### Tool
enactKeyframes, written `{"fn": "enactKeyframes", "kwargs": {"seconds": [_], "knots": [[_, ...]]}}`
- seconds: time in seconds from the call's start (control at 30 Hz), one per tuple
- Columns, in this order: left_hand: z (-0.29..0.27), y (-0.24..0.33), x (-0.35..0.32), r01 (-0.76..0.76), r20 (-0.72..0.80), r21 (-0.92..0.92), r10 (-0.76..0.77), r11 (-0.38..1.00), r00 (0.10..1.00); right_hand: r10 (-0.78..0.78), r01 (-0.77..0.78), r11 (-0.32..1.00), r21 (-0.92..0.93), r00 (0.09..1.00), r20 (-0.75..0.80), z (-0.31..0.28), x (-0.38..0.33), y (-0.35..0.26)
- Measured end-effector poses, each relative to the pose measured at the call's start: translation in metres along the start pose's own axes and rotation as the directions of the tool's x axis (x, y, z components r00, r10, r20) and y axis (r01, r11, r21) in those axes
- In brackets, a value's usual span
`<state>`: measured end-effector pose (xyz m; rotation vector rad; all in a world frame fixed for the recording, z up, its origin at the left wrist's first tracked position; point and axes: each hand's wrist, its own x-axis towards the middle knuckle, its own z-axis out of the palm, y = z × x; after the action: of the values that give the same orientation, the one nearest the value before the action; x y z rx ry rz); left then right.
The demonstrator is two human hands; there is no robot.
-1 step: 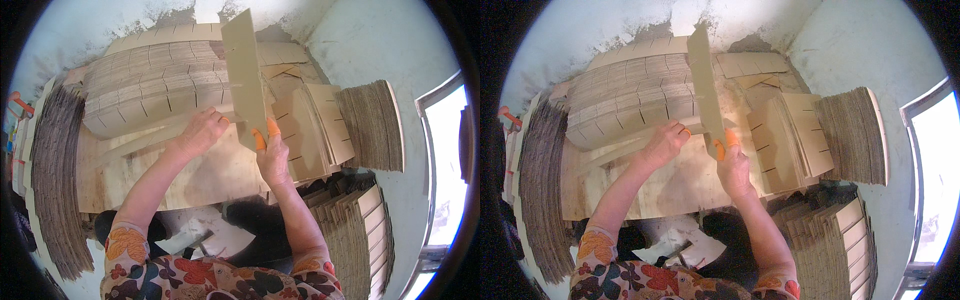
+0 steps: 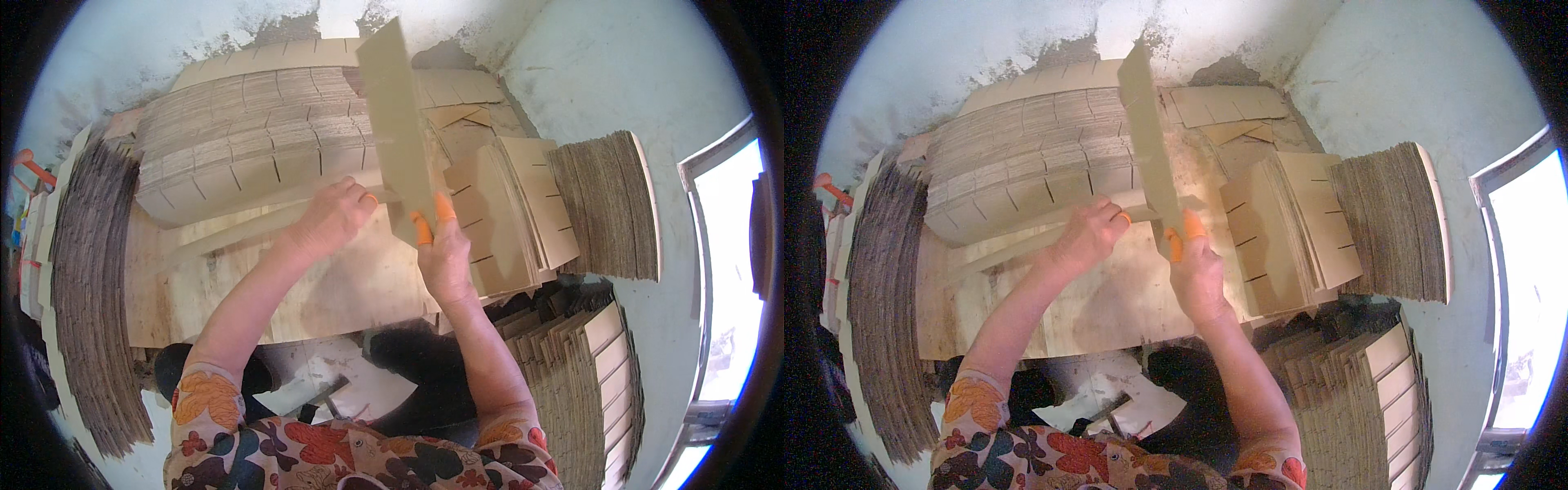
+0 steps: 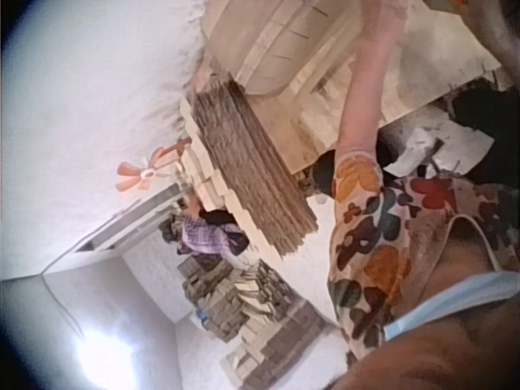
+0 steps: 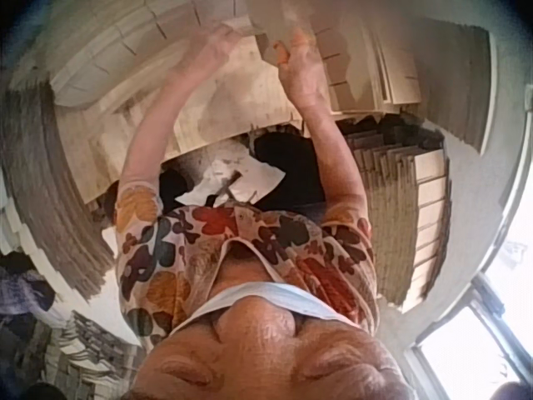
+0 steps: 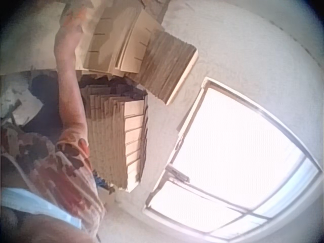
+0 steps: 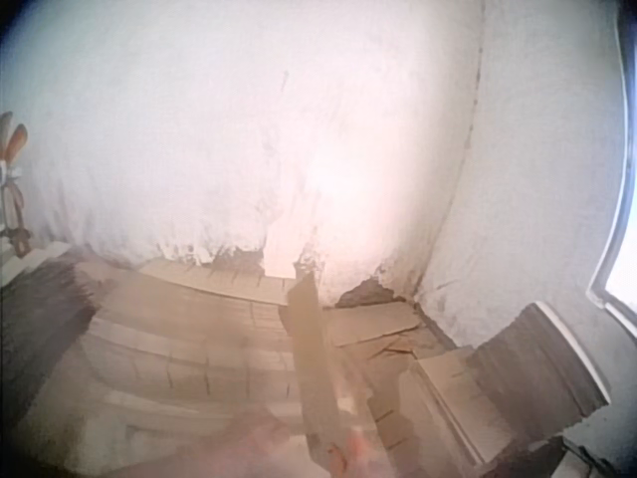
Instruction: The person sits on the floor and folds pre-cut cardboard sheets into a grid-like structure. They repeatedly pick up flat sheets, fold them along scored lines, and place the finished units into a growing stack.
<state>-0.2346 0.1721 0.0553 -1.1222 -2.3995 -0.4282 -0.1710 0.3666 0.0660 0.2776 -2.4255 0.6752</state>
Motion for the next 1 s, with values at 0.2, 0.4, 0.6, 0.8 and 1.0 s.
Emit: {"fn": "enactKeyframes", "kwargs": {"seconds": [0.2, 0.4, 0.6, 0.8, 1.0], "knots": [[-0.015, 0.039, -0.008, -0.09, -0.073, -0.113, 0.083, 0.99, 0.994, 0.048, -0.037, 0.998, -0.056, 0.977, 0.206, 0.014, -0.013, 0.013], [-0.042, 0.021, 0.008, 0.476, 0.301, -0.453, -0.374, 0.754, 0.877, 0.09, -0.084, 0.996, -0.036, 0.968, 0.235, 0.01, -0.022, 0.018], [0.005, -0.067, 0.027, 0.461, 0.196, 0.149, -0.483, 0.875, 0.853, 0.183, -0.201, 0.974, 0.103, 0.969, 0.163, 0.007, -0.018, 0.001], [0.054, -0.099, 0.014, 0.325, 0.054, 0.292, -0.355, 0.9, 0.933, 0.258, -0.297, 0.936, 0.189, 0.944, 0.206, 0.003, -0.018, -0.002], [0.04, -0.096, 0.007, 0.222, -0.097, 0.127, -0.211, 0.967, 0.973, 0.217, -0.245, 0.953, 0.18, 0.963, 0.161, 0.0, -0.013, -0.006]]}}
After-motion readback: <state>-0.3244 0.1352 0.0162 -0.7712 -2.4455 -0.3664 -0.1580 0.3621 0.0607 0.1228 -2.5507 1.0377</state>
